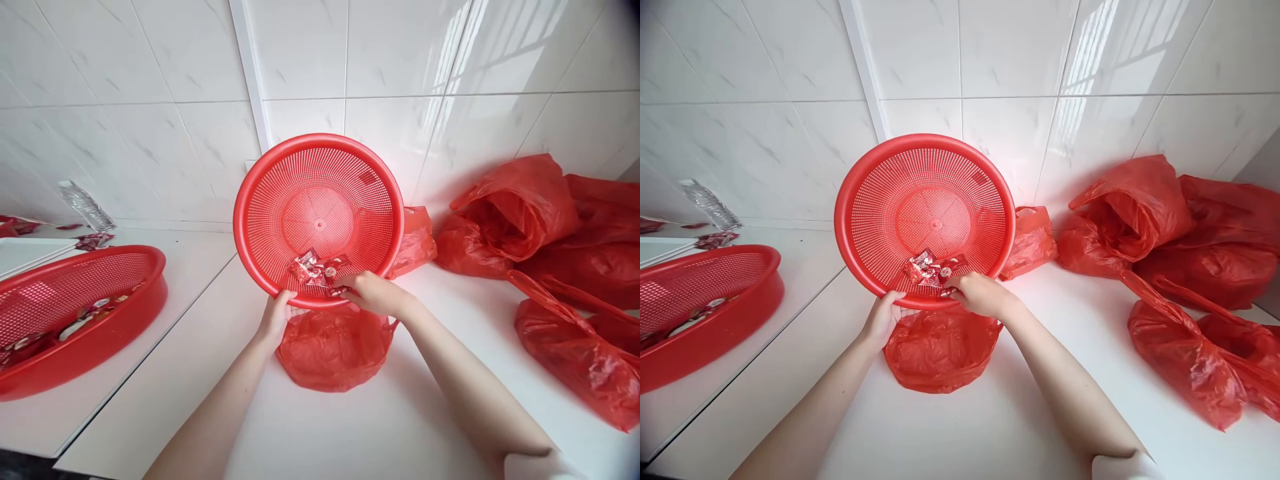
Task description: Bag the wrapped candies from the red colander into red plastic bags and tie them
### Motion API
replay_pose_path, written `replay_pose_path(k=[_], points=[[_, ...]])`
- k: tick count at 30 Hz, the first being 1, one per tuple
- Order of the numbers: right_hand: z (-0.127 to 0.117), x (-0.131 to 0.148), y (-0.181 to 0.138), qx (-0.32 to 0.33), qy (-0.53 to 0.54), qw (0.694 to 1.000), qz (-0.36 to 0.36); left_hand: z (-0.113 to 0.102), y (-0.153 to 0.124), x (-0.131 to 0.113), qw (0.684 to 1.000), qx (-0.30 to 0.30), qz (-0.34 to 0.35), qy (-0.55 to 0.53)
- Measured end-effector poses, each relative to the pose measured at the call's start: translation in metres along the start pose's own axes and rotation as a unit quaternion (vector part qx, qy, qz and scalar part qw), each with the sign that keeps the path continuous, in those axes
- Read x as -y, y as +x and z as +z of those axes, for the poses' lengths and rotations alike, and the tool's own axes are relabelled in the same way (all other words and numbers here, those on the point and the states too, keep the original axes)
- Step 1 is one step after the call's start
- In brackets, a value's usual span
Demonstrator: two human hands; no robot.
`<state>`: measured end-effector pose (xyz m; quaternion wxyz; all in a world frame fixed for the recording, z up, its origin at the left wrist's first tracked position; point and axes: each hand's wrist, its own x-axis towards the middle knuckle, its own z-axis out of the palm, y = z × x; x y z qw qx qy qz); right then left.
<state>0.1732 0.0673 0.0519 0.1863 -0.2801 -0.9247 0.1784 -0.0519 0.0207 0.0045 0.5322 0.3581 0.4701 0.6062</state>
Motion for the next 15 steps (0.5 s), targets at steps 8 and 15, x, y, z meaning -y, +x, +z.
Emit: replay_pose_path(k=[8,15], points=[[0.005,0.021,-0.001,0.071,0.109,0.991,-0.027,0.002,0.000,0.001,1.000,-0.009,0.005,-0.003],[0.007,0.020,0.001,0.055,0.105,0.993,-0.018,0.004,-0.004,0.002,1.000,-0.002,0.014,0.014]])
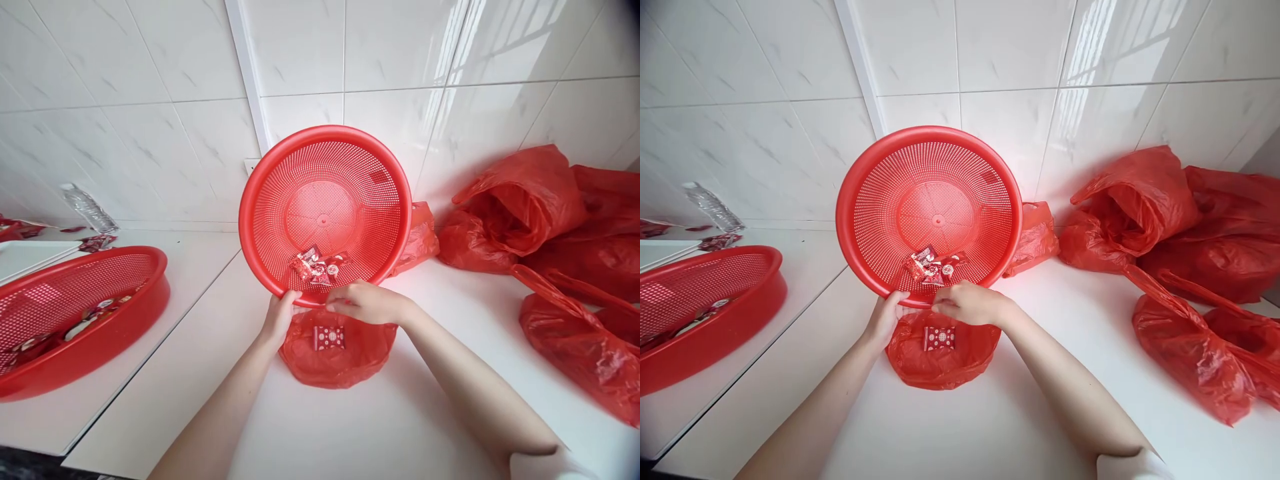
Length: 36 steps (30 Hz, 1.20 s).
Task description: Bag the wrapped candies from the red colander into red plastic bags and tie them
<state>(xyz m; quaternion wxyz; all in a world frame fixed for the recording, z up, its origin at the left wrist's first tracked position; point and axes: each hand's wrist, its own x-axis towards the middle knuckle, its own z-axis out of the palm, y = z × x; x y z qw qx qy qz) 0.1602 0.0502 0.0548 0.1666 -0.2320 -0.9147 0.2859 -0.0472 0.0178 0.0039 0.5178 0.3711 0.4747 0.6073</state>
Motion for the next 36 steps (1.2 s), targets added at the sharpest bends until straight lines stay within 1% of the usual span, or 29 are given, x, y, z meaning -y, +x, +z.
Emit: replay_pose_path(k=[3,4,5,7,9,12,14,16,19,21,23,25,27,29,31,33,35,36], points=[[0.006,-0.005,0.004,-0.140,-0.024,0.990,0.007,0.001,-0.002,0.000,0.999,0.019,0.010,0.026],[0.009,-0.006,0.006,-0.182,-0.039,0.982,0.020,0.002,-0.004,0.000,0.999,0.029,0.011,0.036],[0.013,-0.008,0.008,-0.209,-0.058,0.975,0.037,0.003,-0.006,0.001,0.999,0.034,0.009,0.042],[0.021,-0.010,0.011,-0.220,-0.093,0.968,0.077,0.006,-0.011,0.002,0.998,0.034,0.001,0.045],[0.028,-0.013,0.014,-0.202,-0.117,0.967,0.099,0.009,-0.015,0.004,0.998,0.034,-0.003,0.047],[0.031,-0.021,0.017,-0.194,-0.111,0.971,0.083,0.011,-0.018,0.006,0.997,0.053,-0.002,0.057],[0.029,-0.028,0.018,-0.208,-0.066,0.973,0.069,0.011,-0.017,0.007,0.997,0.052,0.003,0.061],[0.023,-0.034,0.018,-0.231,0.006,0.970,0.079,0.009,-0.014,0.007,0.997,0.050,0.007,0.057],[0.011,-0.037,0.016,-0.252,0.171,0.948,0.090,0.006,-0.010,0.005,0.998,0.048,0.009,0.037],[0.005,-0.034,0.015,-0.243,0.301,0.918,0.087,0.004,-0.008,0.002,0.999,0.043,0.013,0.023],[0.001,-0.031,0.014,-0.219,0.407,0.883,0.087,0.002,-0.005,0.000,0.999,0.031,0.021,0.015],[0.000,-0.029,0.013,-0.191,0.470,0.858,0.085,0.000,-0.003,-0.001,0.999,0.018,0.026,0.009],[0.000,-0.027,0.013,-0.176,0.491,0.850,0.073,-0.002,-0.001,-0.002,1.000,0.006,0.026,0.000],[0.001,-0.025,0.012,-0.173,0.479,0.858,0.063,-0.002,0.001,-0.002,1.000,-0.001,0.024,-0.008],[0.000,-0.021,0.010,-0.152,0.448,0.878,0.067,-0.002,0.003,-0.003,1.000,-0.005,0.024,-0.011],[-0.001,-0.015,0.007,-0.100,0.410,0.903,0.077,-0.002,0.004,-0.003,1.000,-0.001,0.021,-0.015],[-0.002,-0.007,0.004,-0.039,0.358,0.930,0.073,-0.002,0.005,-0.004,1.000,0.006,0.017,-0.022],[-0.001,-0.004,0.004,-0.025,0.320,0.945,0.067,-0.003,0.005,-0.004,1.000,0.010,0.015,-0.024]])
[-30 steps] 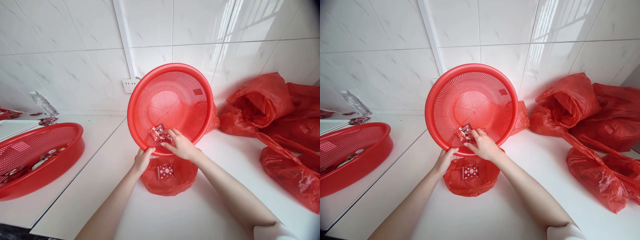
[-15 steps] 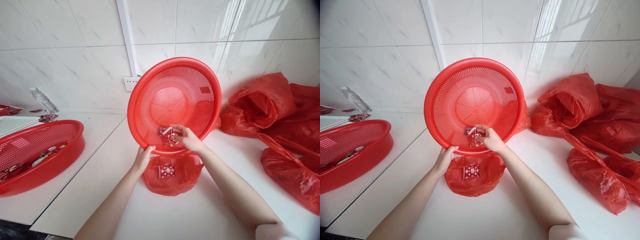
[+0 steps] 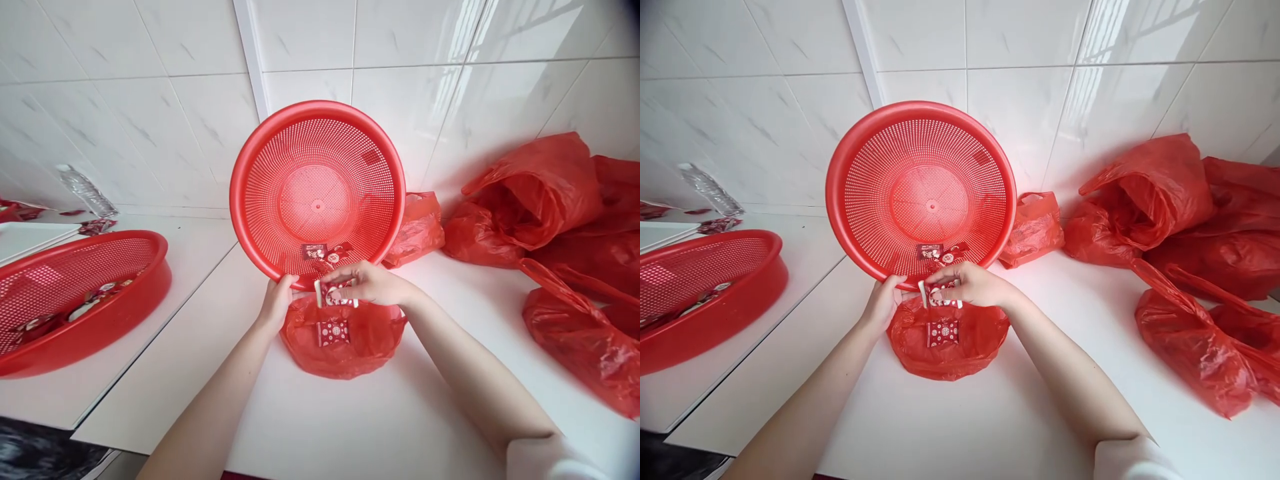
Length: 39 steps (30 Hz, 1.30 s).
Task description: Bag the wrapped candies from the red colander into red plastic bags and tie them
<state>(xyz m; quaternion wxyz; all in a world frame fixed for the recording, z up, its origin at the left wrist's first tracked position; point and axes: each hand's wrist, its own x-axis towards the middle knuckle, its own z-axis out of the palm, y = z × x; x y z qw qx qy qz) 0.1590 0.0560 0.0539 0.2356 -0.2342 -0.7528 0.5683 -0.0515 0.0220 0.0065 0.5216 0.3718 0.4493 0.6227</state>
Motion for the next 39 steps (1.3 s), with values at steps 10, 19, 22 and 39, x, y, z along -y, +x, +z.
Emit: replay_pose_path(k=[10,19,22,39], points=[[0.002,-0.025,0.010,-0.135,-0.352,0.923,-0.077,0.009,-0.011,0.005,0.998,0.029,-0.058,0.006],[0.000,-0.024,0.009,-0.041,-0.343,0.930,-0.126,-0.003,0.002,0.007,0.997,-0.031,-0.076,-0.005],[-0.002,-0.014,0.006,-0.100,-0.328,0.929,-0.137,-0.005,0.004,0.006,0.996,-0.042,-0.082,-0.009],[-0.015,-0.039,0.011,-0.048,-0.419,0.904,-0.068,0.003,-0.006,0.003,0.998,-0.007,-0.055,0.029]])
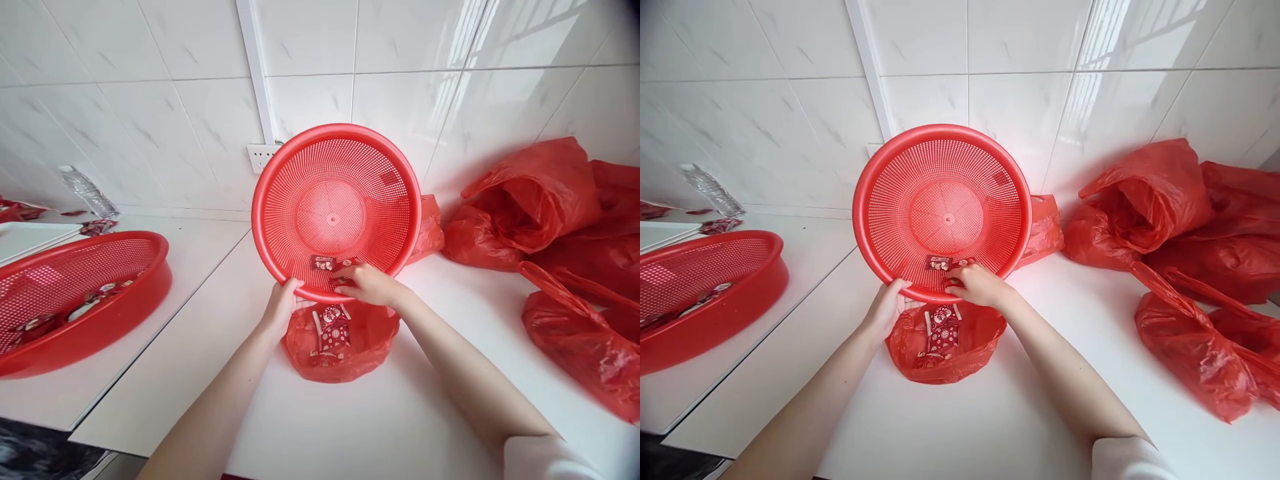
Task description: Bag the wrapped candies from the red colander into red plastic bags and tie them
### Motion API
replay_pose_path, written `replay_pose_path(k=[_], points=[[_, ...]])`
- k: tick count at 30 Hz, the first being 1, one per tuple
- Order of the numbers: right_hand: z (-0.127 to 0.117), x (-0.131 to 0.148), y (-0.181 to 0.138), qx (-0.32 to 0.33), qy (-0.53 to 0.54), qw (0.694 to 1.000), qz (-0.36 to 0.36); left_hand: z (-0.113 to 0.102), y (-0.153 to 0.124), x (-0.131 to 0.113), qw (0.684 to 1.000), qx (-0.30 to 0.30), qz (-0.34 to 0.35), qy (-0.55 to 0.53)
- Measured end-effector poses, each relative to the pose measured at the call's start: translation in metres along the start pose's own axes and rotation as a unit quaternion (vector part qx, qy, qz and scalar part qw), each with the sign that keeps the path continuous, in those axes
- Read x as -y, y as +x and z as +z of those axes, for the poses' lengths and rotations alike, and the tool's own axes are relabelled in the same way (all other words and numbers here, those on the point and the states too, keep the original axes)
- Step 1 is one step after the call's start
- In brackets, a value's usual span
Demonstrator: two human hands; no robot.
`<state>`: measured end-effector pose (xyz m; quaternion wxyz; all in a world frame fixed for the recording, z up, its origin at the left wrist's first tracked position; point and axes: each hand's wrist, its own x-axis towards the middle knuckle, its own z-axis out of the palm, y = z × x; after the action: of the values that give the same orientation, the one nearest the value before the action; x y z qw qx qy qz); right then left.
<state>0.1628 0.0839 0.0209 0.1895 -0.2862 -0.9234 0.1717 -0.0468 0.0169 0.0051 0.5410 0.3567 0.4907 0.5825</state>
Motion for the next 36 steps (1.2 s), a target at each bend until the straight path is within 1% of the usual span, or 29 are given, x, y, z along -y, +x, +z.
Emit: replay_pose_path(k=[2,5,7,11,13,14,16,19,21,23,25,27,29,30,33,36], points=[[-0.003,0.003,0.000,-0.012,0.030,0.999,0.002,0.000,0.001,-0.001,1.000,-0.006,0.002,0.010],[-0.006,0.007,0.000,-0.064,0.071,0.995,0.025,-0.001,0.002,-0.002,1.000,-0.017,-0.009,0.010],[-0.008,0.009,0.001,-0.079,0.109,0.990,0.042,-0.002,0.002,-0.004,1.000,-0.017,-0.009,0.010],[-0.008,0.014,-0.001,-0.043,0.222,0.972,0.070,-0.001,0.000,-0.006,1.000,-0.014,0.004,0.009],[-0.008,0.017,-0.001,-0.023,0.267,0.961,0.067,0.000,-0.001,-0.007,1.000,-0.008,0.003,0.008],[-0.009,0.019,-0.002,-0.019,0.271,0.961,0.060,0.000,0.000,-0.007,1.000,-0.004,0.001,0.005],[-0.011,0.022,-0.002,-0.033,0.237,0.970,0.044,0.000,0.000,-0.007,1.000,-0.007,-0.001,0.004],[-0.012,0.019,-0.001,-0.086,0.140,0.986,0.035,0.000,0.000,-0.006,1.000,-0.015,-0.001,0.008],[-0.011,0.013,-0.001,-0.108,0.060,0.991,0.047,0.001,-0.001,-0.007,1.000,-0.015,-0.003,0.016],[-0.007,0.006,-0.001,-0.106,-0.035,0.990,0.085,0.003,-0.004,-0.007,1.000,-0.008,-0.010,0.019],[-0.004,0.000,-0.002,-0.069,-0.100,0.984,0.131,0.004,-0.006,-0.007,1.000,0.003,-0.015,0.015],[-0.003,-0.003,-0.003,-0.012,-0.092,0.985,0.145,0.004,-0.006,-0.007,1.000,0.007,-0.013,0.012],[-0.004,-0.002,-0.004,0.029,-0.031,0.993,0.115,0.003,-0.005,-0.006,1.000,0.001,-0.010,0.016],[-0.006,-0.001,-0.004,0.036,0.005,0.995,0.092,0.002,-0.004,-0.005,1.000,-0.004,-0.012,0.019],[-0.012,0.003,-0.005,0.016,0.068,0.997,0.043,0.000,0.000,-0.005,0.999,-0.012,-0.033,0.010],[-0.019,0.006,-0.005,-0.020,0.068,0.997,0.041,0.000,0.002,-0.005,0.998,-0.009,-0.055,-0.007]])
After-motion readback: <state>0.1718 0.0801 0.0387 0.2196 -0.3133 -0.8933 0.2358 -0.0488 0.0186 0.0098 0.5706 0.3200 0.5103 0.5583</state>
